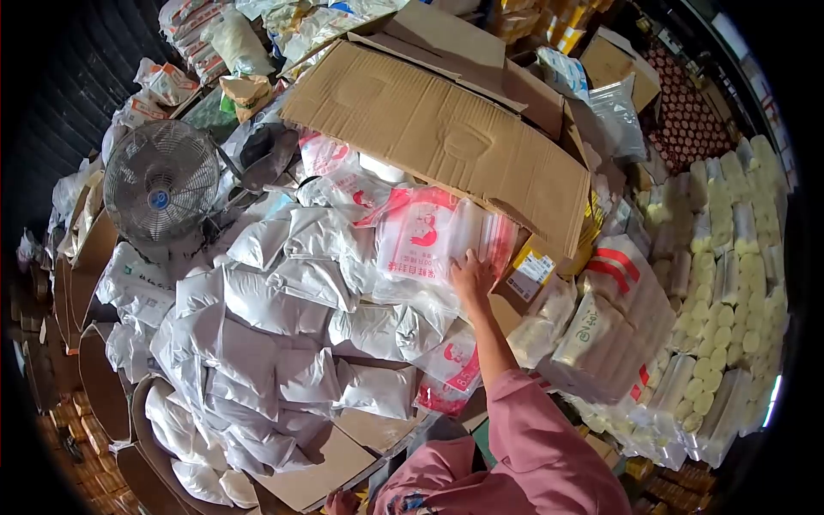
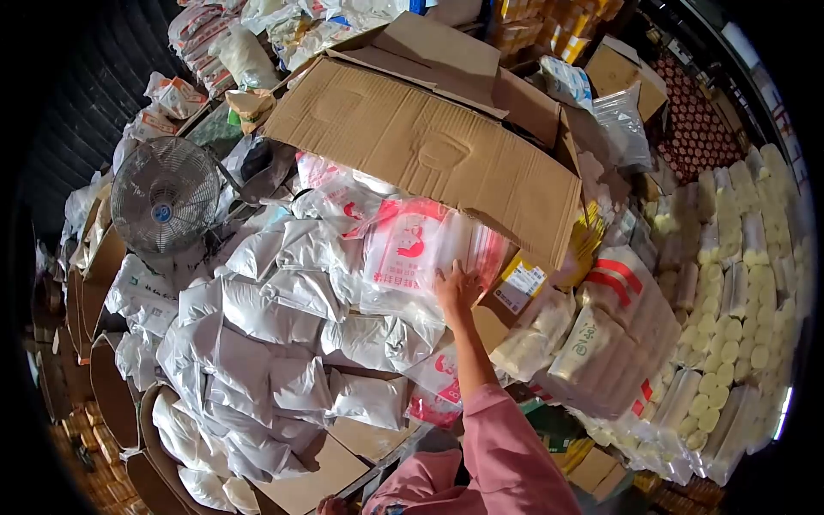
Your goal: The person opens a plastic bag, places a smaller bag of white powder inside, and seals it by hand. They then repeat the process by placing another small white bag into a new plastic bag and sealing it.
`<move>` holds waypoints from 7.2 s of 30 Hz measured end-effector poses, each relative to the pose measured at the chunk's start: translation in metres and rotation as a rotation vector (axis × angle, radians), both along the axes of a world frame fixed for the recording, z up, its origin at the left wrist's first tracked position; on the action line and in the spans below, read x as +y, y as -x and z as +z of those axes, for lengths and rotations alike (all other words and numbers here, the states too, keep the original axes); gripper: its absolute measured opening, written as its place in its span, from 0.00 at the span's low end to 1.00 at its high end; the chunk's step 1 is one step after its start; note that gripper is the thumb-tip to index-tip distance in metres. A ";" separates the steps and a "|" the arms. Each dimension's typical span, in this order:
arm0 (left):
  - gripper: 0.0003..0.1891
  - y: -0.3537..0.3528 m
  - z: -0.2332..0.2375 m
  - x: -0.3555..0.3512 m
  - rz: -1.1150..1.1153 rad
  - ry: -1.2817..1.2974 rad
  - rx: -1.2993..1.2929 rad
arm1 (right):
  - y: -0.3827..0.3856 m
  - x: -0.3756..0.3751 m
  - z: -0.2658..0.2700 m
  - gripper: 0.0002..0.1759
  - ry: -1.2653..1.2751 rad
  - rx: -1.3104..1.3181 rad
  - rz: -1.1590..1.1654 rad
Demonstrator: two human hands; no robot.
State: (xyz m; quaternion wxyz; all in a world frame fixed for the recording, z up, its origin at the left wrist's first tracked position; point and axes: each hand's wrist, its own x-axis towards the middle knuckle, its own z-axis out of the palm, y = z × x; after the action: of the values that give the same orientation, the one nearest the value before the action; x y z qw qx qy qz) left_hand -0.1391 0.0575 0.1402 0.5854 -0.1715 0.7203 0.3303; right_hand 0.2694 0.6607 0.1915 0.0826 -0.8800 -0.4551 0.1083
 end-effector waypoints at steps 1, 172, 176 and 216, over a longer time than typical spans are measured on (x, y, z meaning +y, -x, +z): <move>0.14 0.001 -0.002 0.000 0.010 -0.028 0.044 | 0.000 0.003 0.004 0.30 0.023 0.048 -0.016; 0.15 -0.089 0.179 0.194 -0.848 -0.827 0.181 | 0.154 -0.309 0.091 0.13 0.226 1.151 1.340; 0.15 -0.085 0.181 0.193 -1.124 -0.879 0.268 | 0.148 -0.315 0.099 0.14 0.391 1.209 1.318; 0.05 -0.136 0.223 0.138 -0.984 -0.867 0.526 | 0.086 -0.392 0.138 0.11 0.035 1.176 1.490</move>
State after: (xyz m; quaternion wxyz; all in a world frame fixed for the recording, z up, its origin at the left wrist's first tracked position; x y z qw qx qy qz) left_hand -0.0034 0.1956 0.3636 0.4887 0.5082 0.6354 0.3149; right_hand 0.1830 0.2689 0.3292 0.1947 -0.1686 -0.7833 0.5657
